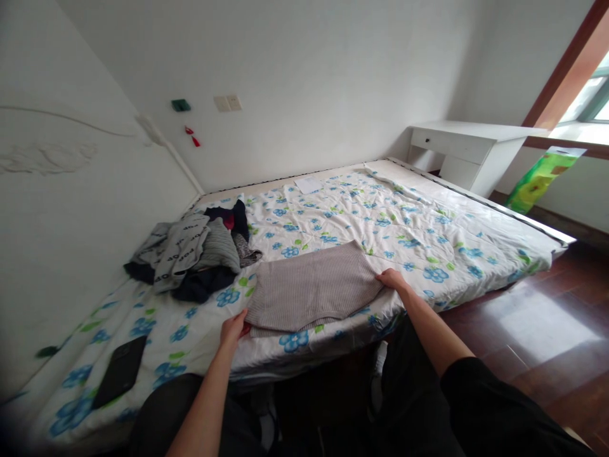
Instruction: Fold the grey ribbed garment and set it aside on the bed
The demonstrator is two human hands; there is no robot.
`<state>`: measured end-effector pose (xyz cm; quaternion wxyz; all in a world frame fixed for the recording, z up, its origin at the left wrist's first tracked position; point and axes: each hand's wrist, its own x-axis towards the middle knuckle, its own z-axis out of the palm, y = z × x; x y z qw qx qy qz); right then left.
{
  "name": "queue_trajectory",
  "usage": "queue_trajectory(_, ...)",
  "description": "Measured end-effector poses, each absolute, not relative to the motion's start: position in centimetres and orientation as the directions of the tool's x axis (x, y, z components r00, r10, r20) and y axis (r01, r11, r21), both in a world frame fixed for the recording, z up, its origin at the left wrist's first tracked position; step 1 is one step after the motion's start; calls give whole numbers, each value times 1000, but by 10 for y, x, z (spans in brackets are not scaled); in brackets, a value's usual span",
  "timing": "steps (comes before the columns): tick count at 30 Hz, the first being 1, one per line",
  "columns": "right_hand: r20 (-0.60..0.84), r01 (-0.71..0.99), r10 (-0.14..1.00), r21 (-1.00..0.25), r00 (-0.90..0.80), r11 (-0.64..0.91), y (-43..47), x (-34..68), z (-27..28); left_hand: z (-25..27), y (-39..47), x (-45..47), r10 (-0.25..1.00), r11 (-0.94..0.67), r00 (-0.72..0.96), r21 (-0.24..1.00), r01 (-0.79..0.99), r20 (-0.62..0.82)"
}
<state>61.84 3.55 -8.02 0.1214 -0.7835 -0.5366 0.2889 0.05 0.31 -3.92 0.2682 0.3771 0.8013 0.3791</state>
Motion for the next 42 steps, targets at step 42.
queue_trajectory(42, -731, -232, 675, -643, -100, -730, -7, 609, -70, -65, -53, 22, 765, 343, -560, 937, -64, -318)
